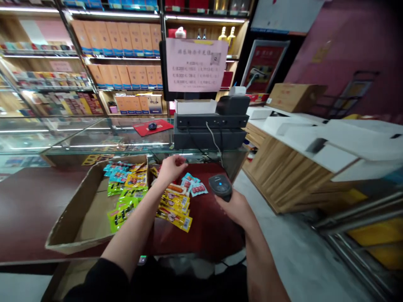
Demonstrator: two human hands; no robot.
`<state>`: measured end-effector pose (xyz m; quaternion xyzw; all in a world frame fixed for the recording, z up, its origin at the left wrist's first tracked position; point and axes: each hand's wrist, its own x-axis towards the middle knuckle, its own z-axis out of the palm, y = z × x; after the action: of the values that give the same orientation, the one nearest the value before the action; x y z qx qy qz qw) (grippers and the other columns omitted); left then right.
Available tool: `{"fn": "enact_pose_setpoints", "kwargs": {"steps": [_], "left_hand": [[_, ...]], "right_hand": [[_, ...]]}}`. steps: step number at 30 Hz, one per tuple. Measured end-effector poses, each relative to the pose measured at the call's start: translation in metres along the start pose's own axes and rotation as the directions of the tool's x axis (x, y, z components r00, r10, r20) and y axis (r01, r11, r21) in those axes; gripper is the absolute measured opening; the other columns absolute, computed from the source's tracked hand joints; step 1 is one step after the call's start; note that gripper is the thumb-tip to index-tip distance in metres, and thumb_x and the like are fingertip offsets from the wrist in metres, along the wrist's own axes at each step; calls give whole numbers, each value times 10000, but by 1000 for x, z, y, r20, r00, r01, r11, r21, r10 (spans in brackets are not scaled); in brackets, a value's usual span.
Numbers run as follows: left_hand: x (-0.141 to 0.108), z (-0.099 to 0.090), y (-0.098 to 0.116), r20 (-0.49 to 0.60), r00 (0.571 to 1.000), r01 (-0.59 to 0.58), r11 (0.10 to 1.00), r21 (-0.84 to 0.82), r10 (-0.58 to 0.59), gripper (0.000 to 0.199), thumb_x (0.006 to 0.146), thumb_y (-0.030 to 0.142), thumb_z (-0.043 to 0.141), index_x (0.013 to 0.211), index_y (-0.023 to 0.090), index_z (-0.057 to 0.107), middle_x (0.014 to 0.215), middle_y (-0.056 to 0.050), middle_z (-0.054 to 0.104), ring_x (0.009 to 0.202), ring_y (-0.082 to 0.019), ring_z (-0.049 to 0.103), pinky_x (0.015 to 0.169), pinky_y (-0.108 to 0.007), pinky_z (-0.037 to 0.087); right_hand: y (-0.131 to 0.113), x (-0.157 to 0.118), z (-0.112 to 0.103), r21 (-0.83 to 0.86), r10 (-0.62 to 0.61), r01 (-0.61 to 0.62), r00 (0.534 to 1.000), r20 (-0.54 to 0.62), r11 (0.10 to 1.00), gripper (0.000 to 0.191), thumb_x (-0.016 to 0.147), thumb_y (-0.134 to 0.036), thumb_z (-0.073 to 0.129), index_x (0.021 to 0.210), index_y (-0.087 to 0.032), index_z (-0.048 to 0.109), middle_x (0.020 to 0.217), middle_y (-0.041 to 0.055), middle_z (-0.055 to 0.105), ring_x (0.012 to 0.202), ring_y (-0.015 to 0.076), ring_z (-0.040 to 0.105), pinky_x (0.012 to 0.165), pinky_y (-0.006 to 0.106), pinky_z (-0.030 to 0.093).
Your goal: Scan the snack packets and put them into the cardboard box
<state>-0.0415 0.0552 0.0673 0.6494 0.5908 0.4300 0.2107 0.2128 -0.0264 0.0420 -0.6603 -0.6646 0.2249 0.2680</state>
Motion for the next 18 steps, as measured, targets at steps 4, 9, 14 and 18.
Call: {"fn": "enact_pose_setpoints", "kwargs": {"steps": [4,9,14,18], "left_hand": [[-16,65,-7,196,981,-26,987,158,-6,263,740,267,713,988,181,725,966,-71,733,881,-204,674,815,-289,508],[-46,112,-19,326,945,-145,876,460,-14,399,759,256,675,1143,150,693,1143,-144,644,1119,-270,580,986,-340,440],[-60,124,-23,307,951,-205,822,531,39,332,731,100,594,1031,150,729,1201,-156,591,1174,-285,517,1028,-377,399],[-59,123,-28,189,981,-116,908,404,41,201,817,234,581,911,160,744,1017,-126,673,1052,-268,577,973,-373,430]], "right_hand": [[23,-10,-11,-7,23,-23,999,-44,1000,327,791,-379,624,1042,-178,685,741,67,735,759,243,713,628,274,489],[35,-19,-9,10,54,-54,997,-51,999,313,790,-343,629,1044,-169,687,849,103,757,864,261,720,668,274,506],[41,-24,0,36,31,-30,999,-35,999,351,782,-317,639,1088,-153,686,1038,147,746,1004,283,701,803,304,514],[44,-27,6,42,3,-1,999,-32,999,332,788,-320,638,1076,-163,691,1016,138,753,990,275,705,807,304,516]]}}
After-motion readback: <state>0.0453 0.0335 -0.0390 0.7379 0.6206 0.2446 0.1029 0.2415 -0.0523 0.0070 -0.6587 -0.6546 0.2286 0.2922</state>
